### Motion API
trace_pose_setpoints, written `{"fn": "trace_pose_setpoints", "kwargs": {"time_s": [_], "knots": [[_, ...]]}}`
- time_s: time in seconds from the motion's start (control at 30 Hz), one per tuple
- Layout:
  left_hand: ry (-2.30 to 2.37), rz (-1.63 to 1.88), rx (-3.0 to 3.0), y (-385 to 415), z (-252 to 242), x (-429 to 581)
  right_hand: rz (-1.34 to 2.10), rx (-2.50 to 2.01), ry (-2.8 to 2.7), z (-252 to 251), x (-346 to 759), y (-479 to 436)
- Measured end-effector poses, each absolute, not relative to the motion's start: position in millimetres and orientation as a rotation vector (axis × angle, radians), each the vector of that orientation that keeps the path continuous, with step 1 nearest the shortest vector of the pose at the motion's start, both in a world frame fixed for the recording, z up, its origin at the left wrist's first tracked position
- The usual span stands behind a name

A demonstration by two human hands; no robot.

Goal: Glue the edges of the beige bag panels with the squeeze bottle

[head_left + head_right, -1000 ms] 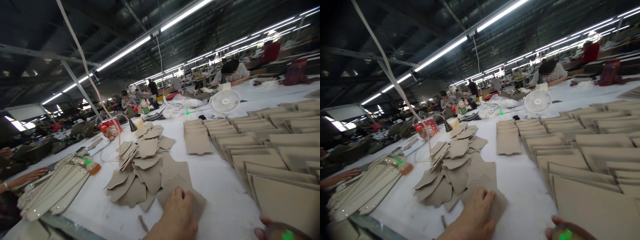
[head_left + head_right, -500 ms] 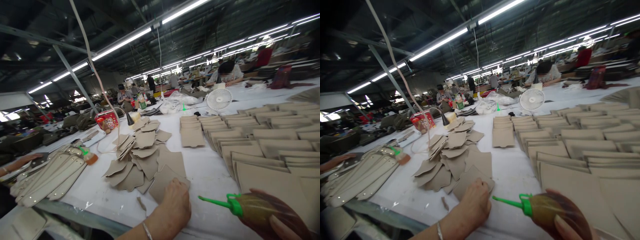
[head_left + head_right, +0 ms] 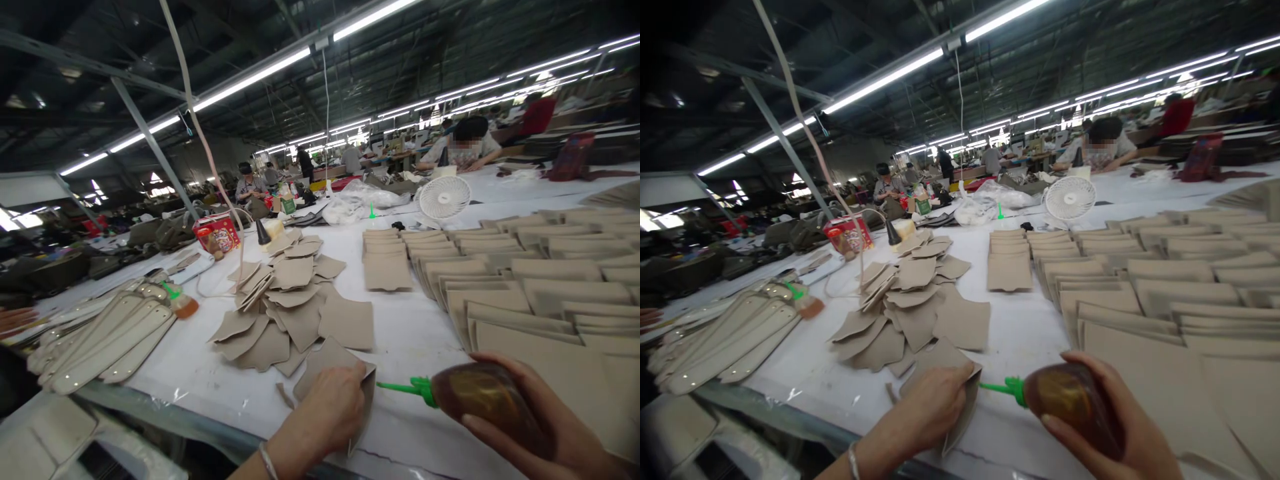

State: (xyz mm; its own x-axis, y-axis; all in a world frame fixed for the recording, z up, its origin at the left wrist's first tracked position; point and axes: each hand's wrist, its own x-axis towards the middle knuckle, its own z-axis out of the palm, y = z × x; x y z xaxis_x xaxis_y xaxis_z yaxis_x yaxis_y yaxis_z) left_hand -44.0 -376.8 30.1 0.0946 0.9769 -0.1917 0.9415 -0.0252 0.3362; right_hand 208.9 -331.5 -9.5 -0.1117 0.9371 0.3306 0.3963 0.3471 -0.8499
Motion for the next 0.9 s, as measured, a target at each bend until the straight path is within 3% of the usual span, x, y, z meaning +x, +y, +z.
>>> {"fn": "trace_pose_setpoints", "kwargs": {"time_s": [0.17, 0.37, 0.9], "knots": [[1.898, 0.175, 2.01, -375, 26, -44, 0.461, -1.008, -2.026, -18, 203, -315], [1.917, 0.136, 2.008, -376, 22, -40, 0.255, -0.956, -2.053, -5, 192, -315], [1.808, 0.313, 2.077, -372, 23, -48, 0.321, -1.085, -1.981, -10, 194, -318]]}}
